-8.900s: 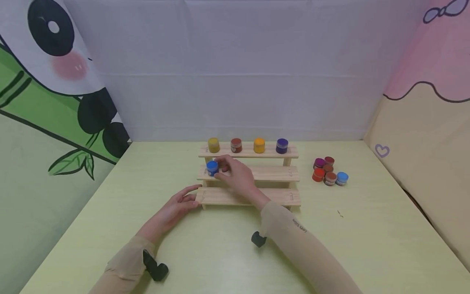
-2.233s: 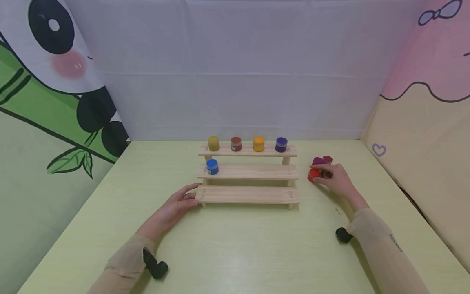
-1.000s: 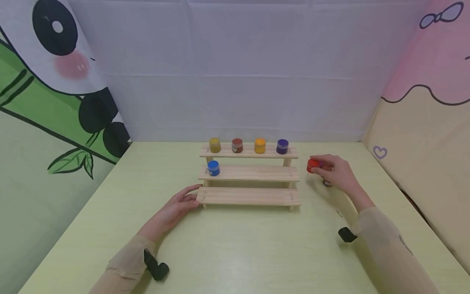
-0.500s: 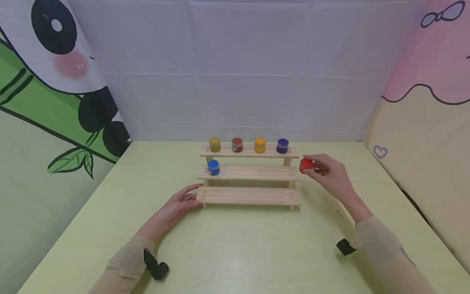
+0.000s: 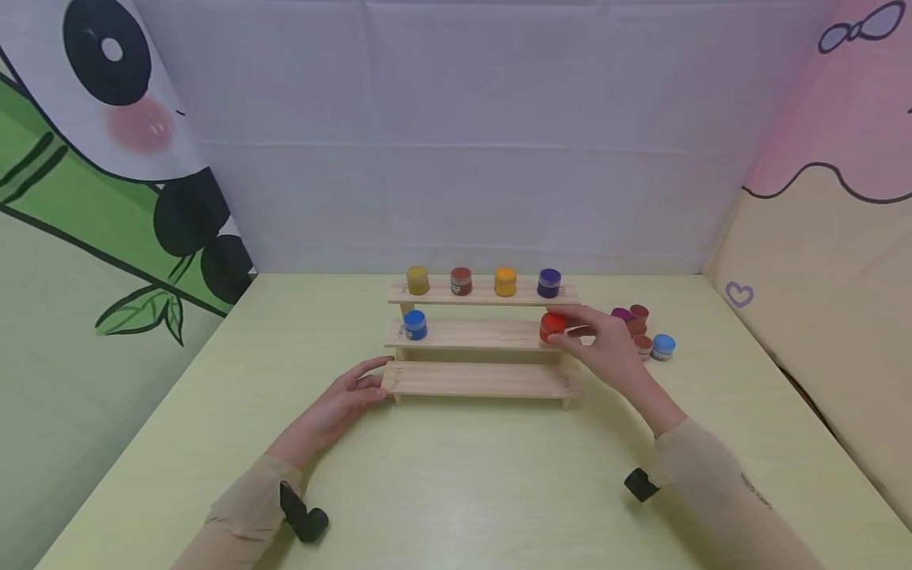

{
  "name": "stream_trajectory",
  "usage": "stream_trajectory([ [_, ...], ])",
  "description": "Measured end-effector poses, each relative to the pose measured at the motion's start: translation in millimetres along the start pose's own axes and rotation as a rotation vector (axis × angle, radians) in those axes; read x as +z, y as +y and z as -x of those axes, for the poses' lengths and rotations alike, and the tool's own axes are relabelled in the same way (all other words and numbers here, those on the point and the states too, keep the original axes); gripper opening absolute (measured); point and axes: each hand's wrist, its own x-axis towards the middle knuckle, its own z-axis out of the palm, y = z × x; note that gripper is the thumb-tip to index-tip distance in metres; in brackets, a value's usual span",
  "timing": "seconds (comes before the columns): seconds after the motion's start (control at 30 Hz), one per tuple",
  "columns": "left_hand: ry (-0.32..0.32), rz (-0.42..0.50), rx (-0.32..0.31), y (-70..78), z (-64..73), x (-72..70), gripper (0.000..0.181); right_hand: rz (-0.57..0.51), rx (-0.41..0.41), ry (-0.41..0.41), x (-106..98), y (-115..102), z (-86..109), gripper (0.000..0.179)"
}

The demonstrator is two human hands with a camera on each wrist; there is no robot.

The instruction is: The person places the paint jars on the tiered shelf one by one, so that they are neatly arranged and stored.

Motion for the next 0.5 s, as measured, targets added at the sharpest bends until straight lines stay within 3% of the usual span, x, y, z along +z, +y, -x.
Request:
stream_trajectory([
  [0.27, 0.001, 0.004, 0.0, 0.7, 0.8, 0.7, 0.066, -0.05, -0.064, -0.007, 22, -11, -11.0, 0.046],
  [0.5, 0.002, 0.008, 0.0, 1.2, 0.8, 1.4, 0.067, -0.097, -0.042, -0.068, 40, -20, -22.3, 0.045],
])
